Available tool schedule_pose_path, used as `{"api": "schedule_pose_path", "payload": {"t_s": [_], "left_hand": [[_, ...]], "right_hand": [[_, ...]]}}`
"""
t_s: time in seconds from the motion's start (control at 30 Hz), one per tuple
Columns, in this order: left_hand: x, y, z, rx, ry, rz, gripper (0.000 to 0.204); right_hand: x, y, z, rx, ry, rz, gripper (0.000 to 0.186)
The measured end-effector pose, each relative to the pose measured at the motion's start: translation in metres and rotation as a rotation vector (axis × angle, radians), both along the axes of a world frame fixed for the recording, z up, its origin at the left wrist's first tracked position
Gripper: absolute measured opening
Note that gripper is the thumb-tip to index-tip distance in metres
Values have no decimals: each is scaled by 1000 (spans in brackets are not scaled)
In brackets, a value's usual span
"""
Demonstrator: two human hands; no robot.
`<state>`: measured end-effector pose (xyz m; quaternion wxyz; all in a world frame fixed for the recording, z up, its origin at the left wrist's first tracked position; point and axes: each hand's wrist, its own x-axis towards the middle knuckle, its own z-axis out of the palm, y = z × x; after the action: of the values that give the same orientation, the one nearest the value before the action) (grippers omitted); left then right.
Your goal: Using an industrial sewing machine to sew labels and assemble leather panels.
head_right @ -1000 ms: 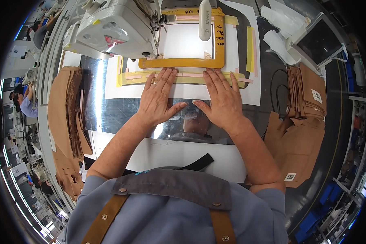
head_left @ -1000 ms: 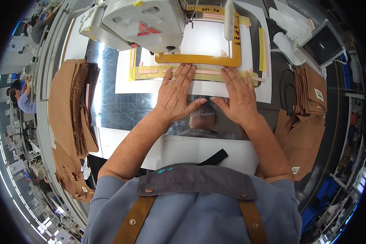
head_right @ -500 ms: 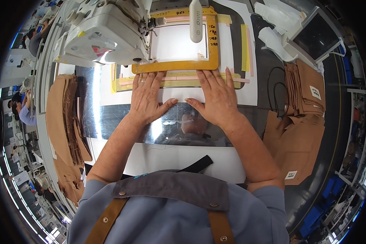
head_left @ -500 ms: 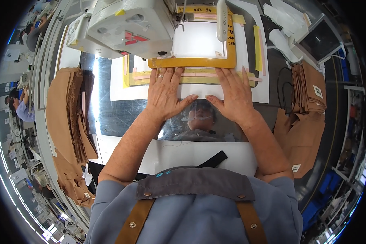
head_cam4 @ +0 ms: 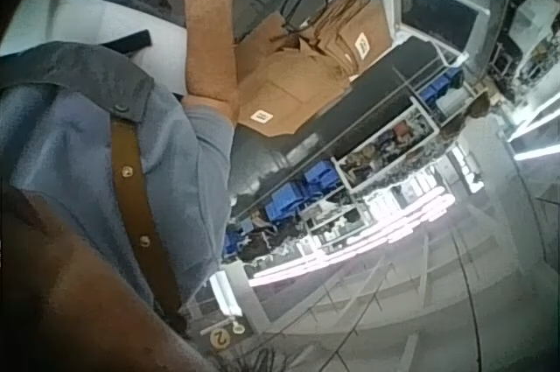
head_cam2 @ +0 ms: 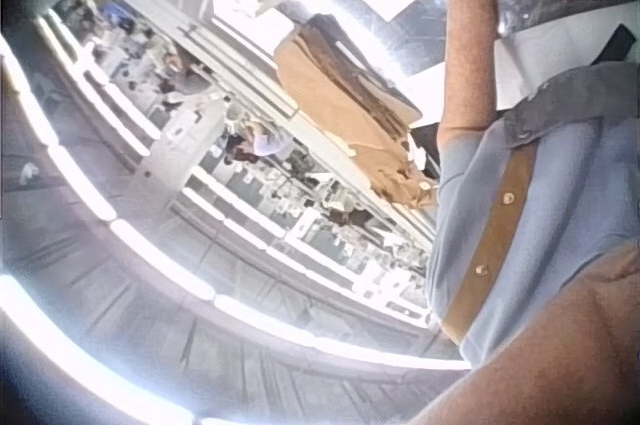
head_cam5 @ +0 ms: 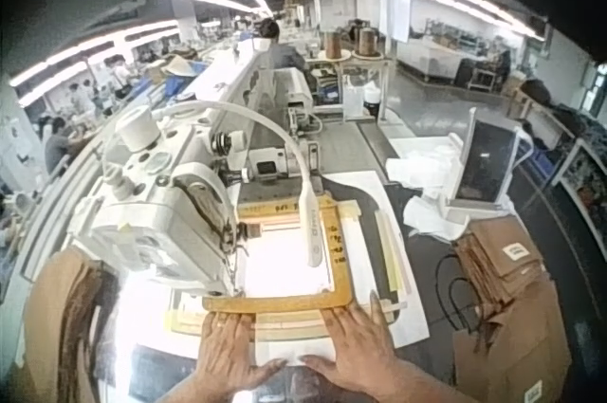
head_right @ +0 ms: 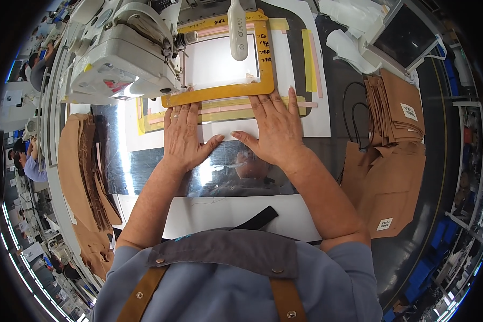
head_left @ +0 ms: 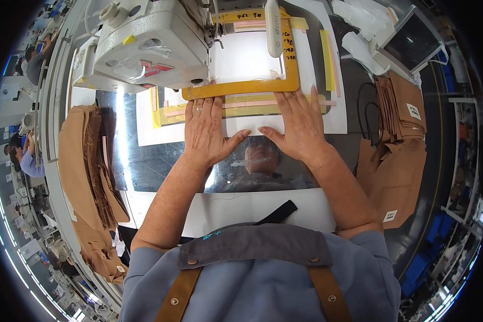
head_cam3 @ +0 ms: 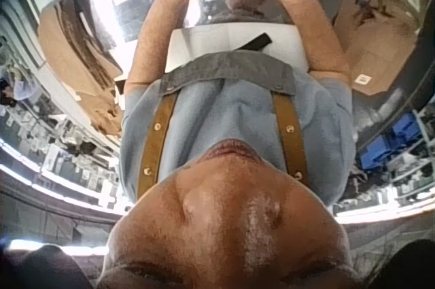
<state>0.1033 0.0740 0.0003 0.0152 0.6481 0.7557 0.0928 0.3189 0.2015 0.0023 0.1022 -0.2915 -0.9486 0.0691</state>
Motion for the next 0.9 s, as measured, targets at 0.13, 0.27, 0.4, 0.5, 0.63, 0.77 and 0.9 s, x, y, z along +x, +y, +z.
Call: {"api": "schedule_pose_path", "payload": {"t_s": [0.13,0.27,0.4,0.5,0.63,0.77,0.9], "left_hand": [[1,1,6,-38,-24,29,109],[2,2,7,-55,-20,46,108],[1,-1,3,21,2,44,107],[3,0,4,39,20,55,106],[7,0,3,43,43,81,104],[3,-12,6,-4,68,110,98],[-19,-44,8,-25,68,166,91]], "right_hand": [[-1,0,-2,23,29,-13,90],[-4,-1,4,-21,-142,-60,99],[-6,-2,8,-42,-202,-69,99],[-3,-3,9,43,-155,-92,100],[1,-3,16,-17,-238,-154,102],[19,-1,-5,63,-99,-163,100],[55,11,2,65,7,-194,85]]}}
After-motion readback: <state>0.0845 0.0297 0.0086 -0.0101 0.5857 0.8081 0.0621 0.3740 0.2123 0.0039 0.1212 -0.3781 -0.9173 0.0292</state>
